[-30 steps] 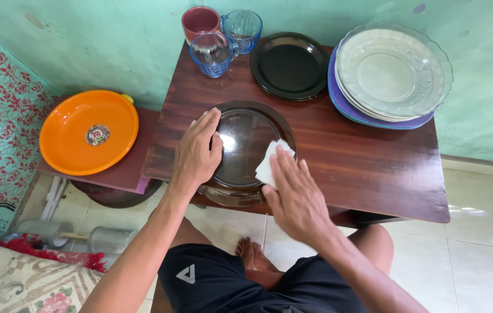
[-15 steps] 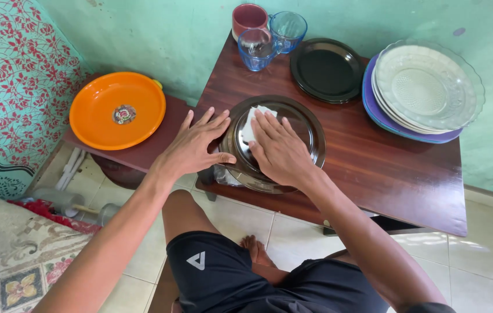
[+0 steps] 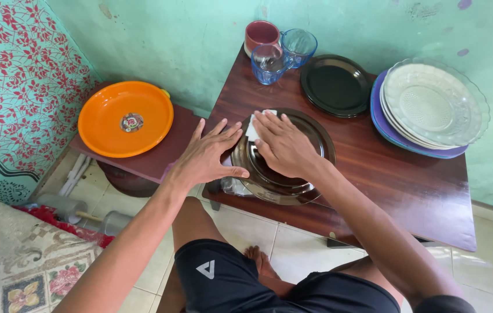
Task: Wiping clean or drying plates using a piece of tissue paper.
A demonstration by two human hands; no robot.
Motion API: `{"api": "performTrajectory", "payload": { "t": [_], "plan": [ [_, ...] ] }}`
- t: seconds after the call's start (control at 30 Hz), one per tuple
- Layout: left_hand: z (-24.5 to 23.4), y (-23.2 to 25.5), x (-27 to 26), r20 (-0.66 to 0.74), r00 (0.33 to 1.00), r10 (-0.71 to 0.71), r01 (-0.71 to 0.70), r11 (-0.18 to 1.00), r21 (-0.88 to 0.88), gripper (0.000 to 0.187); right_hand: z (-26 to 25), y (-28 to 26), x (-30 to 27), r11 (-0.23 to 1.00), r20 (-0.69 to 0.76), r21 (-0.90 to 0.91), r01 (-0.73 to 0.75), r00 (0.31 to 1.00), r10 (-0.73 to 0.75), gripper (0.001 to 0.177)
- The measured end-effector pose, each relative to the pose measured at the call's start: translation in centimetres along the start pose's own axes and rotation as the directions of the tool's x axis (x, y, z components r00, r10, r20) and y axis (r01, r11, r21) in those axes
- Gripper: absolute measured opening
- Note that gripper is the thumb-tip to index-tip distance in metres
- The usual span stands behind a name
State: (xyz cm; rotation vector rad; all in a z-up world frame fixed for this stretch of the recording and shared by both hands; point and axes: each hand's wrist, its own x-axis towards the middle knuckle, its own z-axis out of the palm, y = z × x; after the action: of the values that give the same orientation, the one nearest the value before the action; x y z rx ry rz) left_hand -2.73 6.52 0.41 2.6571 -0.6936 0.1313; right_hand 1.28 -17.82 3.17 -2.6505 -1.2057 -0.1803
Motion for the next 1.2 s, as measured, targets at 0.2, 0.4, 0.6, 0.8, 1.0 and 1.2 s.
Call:
{"api": "performTrajectory", "payload": {
  "t": [0.2,0.4,0.6,0.8,1.0,1.2],
  "plan": [
    [0.2,-0.7,0.1,0.015,1.000,0.021,-0.021,1.000,-0.011,0.115,-2.3,-3.8,-4.6,0.960,0.034,0.004,0.279,0.960,-0.279,0.051],
    [-0.9,0.0,0.1,0.071,0.997,0.030,-0.031,0.999,0.012,0.116,-4.1,-1.8,-13.3,0.951,0.010,-0.023,0.308,0.951,-0.308,0.053],
    [-2.4,5.3,5.2,0.016,0.997,0.074,-0.073,0.996,-0.054,0.129,-4.1,1.3,-15.9,0.992,-0.130,0.129,0.003,0.991,0.014,0.052],
    [4.3,5.3,8.7,-0.138,0.990,0.019,-0.028,0.998,-0.062,0.073,-3.4,4.3,-11.9,0.949,-0.182,0.272,-0.157,0.960,0.211,0.049],
    [3.4,6.3,8.0,-0.269,0.963,0.036,-0.060,0.995,-0.082,0.054,-1.7,8.0,-3.9,0.925,-0.108,0.340,-0.171,0.970,0.219,0.045],
    [3.0,6.6,8.1,-0.280,0.960,0.017,-0.050,0.993,-0.110,0.050,-3.7,5.6,-8.9,0.931,-0.126,0.288,-0.226,0.954,0.271,0.049]
  ]
}}
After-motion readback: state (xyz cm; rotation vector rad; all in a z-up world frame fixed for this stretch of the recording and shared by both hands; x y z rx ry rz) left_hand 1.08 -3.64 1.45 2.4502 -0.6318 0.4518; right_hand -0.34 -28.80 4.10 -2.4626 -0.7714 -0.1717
